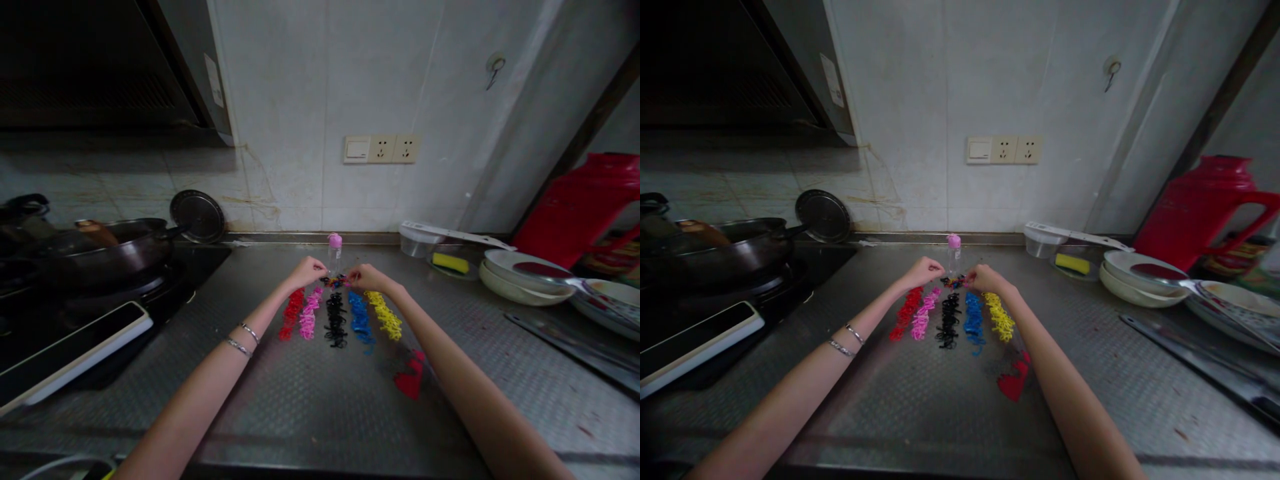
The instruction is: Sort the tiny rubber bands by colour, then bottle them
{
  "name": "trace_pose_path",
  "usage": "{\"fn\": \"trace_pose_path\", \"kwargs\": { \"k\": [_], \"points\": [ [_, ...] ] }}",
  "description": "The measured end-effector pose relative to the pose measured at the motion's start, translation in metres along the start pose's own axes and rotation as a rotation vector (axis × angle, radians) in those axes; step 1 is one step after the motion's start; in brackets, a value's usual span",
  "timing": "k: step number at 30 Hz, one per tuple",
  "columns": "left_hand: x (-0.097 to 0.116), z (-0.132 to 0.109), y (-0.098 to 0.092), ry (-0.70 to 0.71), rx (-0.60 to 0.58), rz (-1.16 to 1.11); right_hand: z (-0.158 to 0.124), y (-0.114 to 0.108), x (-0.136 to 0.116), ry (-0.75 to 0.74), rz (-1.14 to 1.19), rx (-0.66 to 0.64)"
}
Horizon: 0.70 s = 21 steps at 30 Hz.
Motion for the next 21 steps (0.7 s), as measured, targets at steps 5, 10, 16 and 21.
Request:
{"fn": "trace_pose_path", "kwargs": {
  "k": [5,10,16,21],
  "points": [
    [-0.016,0.001,-0.011,-0.065,0.026,-0.036,0.000,0.004,-0.002,0.017,-0.020,-0.005],
    [-0.022,0.000,-0.018,-0.098,0.030,-0.042,0.000,0.001,0.001,0.033,-0.003,0.003],
    [-0.034,0.001,-0.024,-0.121,0.043,-0.048,-0.003,-0.024,-0.005,0.021,0.030,0.078],
    [-0.046,0.003,-0.021,-0.138,0.042,-0.045,-0.001,-0.028,-0.029,-0.026,0.121,0.108]
  ]
}}
Point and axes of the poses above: each hand's wrist, its own z-axis towards the middle knuckle, its own y-axis out of the palm, x = y × z, the point moved 10 cm from there along z, towards the middle knuckle, and after that the axes turned 3 degrees about -z, right-handed, at the moved point
